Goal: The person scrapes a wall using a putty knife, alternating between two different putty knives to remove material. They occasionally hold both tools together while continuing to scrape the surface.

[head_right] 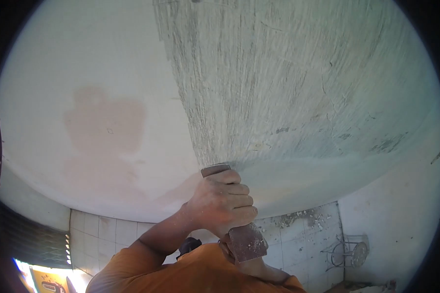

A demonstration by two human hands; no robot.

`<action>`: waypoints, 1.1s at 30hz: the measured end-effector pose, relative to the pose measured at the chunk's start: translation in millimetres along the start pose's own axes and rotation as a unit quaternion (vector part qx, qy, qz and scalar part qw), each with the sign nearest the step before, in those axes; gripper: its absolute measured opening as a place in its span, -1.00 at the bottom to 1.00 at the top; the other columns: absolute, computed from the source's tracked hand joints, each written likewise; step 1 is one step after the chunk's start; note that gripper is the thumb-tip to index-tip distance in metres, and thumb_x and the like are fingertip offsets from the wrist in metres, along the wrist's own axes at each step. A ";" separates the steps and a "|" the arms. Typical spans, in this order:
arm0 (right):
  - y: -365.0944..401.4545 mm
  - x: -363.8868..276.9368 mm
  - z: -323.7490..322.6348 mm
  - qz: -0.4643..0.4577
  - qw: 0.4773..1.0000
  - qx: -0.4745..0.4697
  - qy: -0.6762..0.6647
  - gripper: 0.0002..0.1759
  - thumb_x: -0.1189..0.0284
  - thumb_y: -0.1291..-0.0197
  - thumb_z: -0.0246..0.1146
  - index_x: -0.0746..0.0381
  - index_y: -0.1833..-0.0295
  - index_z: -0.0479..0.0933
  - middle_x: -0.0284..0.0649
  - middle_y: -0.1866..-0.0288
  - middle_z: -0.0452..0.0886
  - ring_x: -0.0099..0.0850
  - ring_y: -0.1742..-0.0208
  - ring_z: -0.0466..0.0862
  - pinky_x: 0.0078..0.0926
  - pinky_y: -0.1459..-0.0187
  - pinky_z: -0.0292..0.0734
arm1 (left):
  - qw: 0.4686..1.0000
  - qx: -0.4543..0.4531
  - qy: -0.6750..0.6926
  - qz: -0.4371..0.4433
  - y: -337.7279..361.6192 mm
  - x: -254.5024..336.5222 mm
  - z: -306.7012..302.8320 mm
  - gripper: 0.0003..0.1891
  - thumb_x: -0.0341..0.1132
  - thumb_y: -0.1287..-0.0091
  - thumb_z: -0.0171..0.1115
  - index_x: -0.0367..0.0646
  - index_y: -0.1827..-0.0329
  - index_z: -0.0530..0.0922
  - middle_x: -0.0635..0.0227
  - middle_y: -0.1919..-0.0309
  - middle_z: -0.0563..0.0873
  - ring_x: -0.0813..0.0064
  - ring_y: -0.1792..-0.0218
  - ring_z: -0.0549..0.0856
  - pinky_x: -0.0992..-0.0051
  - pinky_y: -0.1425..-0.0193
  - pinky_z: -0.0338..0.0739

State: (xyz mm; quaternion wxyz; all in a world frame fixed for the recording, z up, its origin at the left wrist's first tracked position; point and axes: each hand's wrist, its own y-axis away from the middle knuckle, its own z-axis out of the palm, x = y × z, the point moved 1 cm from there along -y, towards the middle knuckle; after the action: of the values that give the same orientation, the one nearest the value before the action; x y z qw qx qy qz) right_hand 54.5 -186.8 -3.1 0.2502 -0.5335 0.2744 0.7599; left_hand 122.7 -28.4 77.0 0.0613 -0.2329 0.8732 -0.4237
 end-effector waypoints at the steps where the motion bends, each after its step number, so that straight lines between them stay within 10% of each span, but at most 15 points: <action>1: 2.1 -2.9 -0.5 0.007 0.999 0.004 -0.035 -0.82 0.34 -0.23 0.21 0.15 0.32 0.37 -0.37 0.47 0.39 -0.58 0.53 0.40 -0.60 0.66 0.17 | 1.000 -0.016 0.009 -0.001 -0.8 1.9 -2.0 -0.82 -0.21 0.24 0.20 -0.01 0.70 0.37 0.49 0.71 0.39 0.50 0.56 0.50 0.52 0.23 0.39; 8: -3.0 -20.0 21.0 -0.041 0.994 0.098 -0.016 -0.47 -0.06 -0.34 0.02 0.22 0.40 0.34 -0.38 0.66 0.29 -0.63 0.76 0.19 -0.67 0.73 0.00 | 0.999 -0.036 -0.026 0.012 -7.6 2.3 -10.8 -0.79 -0.18 0.35 0.24 0.00 0.71 0.40 0.52 0.70 0.45 0.50 0.54 0.50 0.51 0.22 0.38; 14: -24.9 -34.4 -4.1 -0.116 0.988 0.099 0.017 -0.54 0.02 -0.33 0.06 0.26 0.23 0.38 -0.40 0.61 0.29 -0.66 0.77 0.15 -0.70 0.75 -0.02 | 0.995 0.027 -0.090 0.030 -37.0 -4.0 -14.9 -0.80 -0.19 0.32 0.20 0.01 0.70 0.35 0.53 0.70 0.38 0.53 0.55 0.47 0.52 0.29 0.37; 20: -1.7 77.3 -53.1 0.025 0.996 0.075 -0.043 -0.76 0.20 -0.36 0.11 0.16 0.19 0.40 -0.45 0.55 0.30 -0.72 0.73 0.14 -0.69 0.74 -0.02 | 0.995 -0.038 -0.002 -0.097 70.9 -1.1 85.1 -0.78 -0.23 0.22 0.39 -0.01 0.64 0.46 0.44 0.64 0.50 0.39 0.47 0.55 0.40 0.19 0.39; 26: 47.2 231.4 11.1 0.262 0.875 0.236 -0.333 -0.82 0.25 -0.35 0.12 0.10 0.09 0.38 -0.37 0.53 0.42 -0.71 0.78 0.25 -0.76 0.84 0.02 | 0.908 -0.188 0.220 -0.303 298.3 74.6 201.3 -0.72 -0.23 -0.08 0.30 -0.20 0.62 0.45 0.08 0.59 0.57 -0.01 0.48 0.55 0.11 0.37 0.38; 33: 90.2 360.9 64.6 0.204 0.668 0.139 -0.702 -0.73 0.27 -0.40 -0.04 0.28 0.14 0.34 -0.26 0.47 0.43 -0.72 0.74 0.29 -0.81 0.85 0.15 | 0.748 -0.413 0.359 -0.377 375.3 134.3 186.7 -0.82 -0.28 -0.18 0.18 -0.23 0.29 0.59 0.00 0.46 0.64 0.02 0.41 0.63 0.22 0.30 0.50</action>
State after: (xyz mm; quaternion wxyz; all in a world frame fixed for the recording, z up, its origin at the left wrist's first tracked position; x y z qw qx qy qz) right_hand -160.1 -176.3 -313.7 0.2786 0.2683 0.2221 0.8950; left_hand -72.3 -23.0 -317.6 -0.5231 -0.3763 0.7621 -0.0632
